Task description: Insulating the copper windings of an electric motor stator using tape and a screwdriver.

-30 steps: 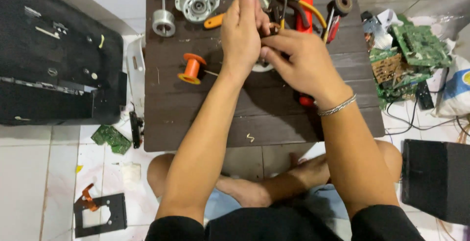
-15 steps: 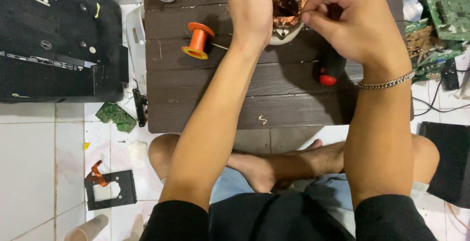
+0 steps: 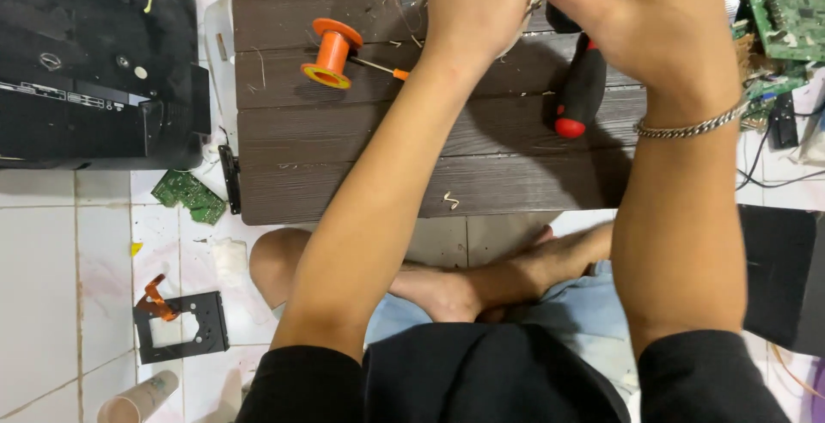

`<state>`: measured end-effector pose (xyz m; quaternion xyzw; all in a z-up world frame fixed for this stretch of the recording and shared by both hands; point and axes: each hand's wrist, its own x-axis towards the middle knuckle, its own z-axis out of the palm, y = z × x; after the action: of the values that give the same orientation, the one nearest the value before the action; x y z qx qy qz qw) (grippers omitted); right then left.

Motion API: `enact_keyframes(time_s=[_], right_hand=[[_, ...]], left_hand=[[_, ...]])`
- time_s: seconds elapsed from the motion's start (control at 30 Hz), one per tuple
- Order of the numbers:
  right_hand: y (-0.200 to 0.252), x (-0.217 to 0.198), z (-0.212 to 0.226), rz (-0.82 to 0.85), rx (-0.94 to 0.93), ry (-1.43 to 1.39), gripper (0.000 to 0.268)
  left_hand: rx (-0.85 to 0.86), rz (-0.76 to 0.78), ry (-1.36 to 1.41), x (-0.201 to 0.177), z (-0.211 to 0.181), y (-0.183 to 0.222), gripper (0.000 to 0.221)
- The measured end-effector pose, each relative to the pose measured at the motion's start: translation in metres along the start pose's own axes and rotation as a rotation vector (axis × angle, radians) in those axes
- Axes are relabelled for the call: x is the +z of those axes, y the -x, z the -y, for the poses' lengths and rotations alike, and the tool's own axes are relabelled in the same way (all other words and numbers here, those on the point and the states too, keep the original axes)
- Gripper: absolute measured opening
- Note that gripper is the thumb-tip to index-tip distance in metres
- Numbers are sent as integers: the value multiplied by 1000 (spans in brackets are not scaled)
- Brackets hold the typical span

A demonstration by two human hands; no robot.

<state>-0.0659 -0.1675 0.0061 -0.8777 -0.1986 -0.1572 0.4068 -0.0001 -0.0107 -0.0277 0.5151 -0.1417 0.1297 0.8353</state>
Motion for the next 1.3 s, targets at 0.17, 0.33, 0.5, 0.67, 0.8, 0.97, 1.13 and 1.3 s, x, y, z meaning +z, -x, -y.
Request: enact_keyframes(time_s=[0.17,0.33,0.5,0.67,0.8,0.97,1.13,1.3], right_hand=[[-7,-2,-3,17,-29,261,26],[-9,1,-14,-39,-117,421,28],[-13,-5,-15,-9,-155,360,29],[-19,-14,-11,101,-59,110,21],[-34,-12,-5,182,69,-323,13],[-37,-17,-2,223,100,-482,36],[-37,-30,-2,114,249,-303,5],[-43,-5,-2,-184,117,-359,8]], left_hand=[[98,0,-193,8,0,4,35],[237,0,-454,7,-5,6,35],[349,0,-657,7,-17,12,35],[423,48,-647,15,-21,14,42],[405,89,-604,17,-33,10,36],[82,155,-564,10,-40,8,47],[-142,46,-322,3,-42,-6,54],[-246,43,-27,0,-24,-9,43]])
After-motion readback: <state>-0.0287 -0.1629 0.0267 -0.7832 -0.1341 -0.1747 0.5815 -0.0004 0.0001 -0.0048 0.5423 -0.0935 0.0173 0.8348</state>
